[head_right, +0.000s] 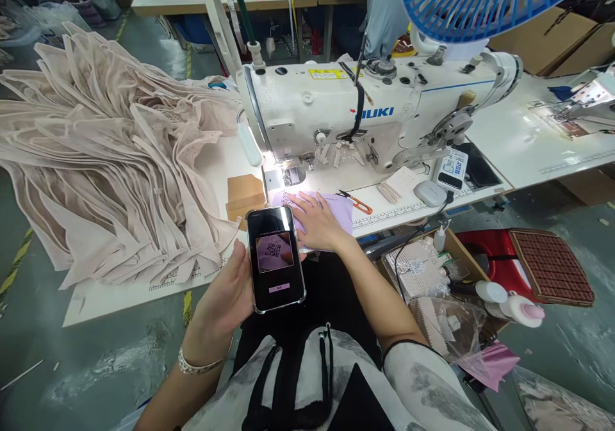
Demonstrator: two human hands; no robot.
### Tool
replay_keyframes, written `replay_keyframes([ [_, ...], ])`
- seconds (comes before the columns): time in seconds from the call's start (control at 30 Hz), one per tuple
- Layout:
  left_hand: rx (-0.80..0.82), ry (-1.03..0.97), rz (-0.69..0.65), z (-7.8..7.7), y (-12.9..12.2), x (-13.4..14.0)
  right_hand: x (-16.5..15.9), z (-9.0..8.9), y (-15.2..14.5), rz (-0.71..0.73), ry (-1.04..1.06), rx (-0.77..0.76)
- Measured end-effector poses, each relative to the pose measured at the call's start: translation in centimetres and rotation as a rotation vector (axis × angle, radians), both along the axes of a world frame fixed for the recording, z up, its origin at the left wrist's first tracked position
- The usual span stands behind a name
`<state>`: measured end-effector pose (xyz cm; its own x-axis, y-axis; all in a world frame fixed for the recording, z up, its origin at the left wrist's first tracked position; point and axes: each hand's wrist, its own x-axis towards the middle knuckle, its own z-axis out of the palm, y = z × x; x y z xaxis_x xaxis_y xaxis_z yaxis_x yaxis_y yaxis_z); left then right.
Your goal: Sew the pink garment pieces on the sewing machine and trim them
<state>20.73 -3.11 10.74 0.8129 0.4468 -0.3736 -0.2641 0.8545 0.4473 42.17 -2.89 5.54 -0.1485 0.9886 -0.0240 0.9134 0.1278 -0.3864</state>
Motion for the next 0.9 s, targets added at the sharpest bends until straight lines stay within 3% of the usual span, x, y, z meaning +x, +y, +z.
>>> replay_keyframes([
  [0.2, 0.029, 0.06, 0.039, -2.4, 2.4, 1.9, 0.9, -1.9, -0.2, 0.028, 0.227, 0.256],
  [0.33, 0.044, 0.073, 0.089, -3.7, 4.0, 3.4, 1.5, -2.6, -0.4, -0.025, 0.414, 0.403],
  [0.67, -0.03, 0.061, 0.082, -5.7, 4.6, 3.9, 1.5, -2.7, -0.6, -0.102, 0.462, 0.456],
  [0.9, -0.011, 0.084, 0.096, -5.6, 4.4, 4.0, 1.5, -2.9, -0.3, -0.123, 0.439, 0.41],
])
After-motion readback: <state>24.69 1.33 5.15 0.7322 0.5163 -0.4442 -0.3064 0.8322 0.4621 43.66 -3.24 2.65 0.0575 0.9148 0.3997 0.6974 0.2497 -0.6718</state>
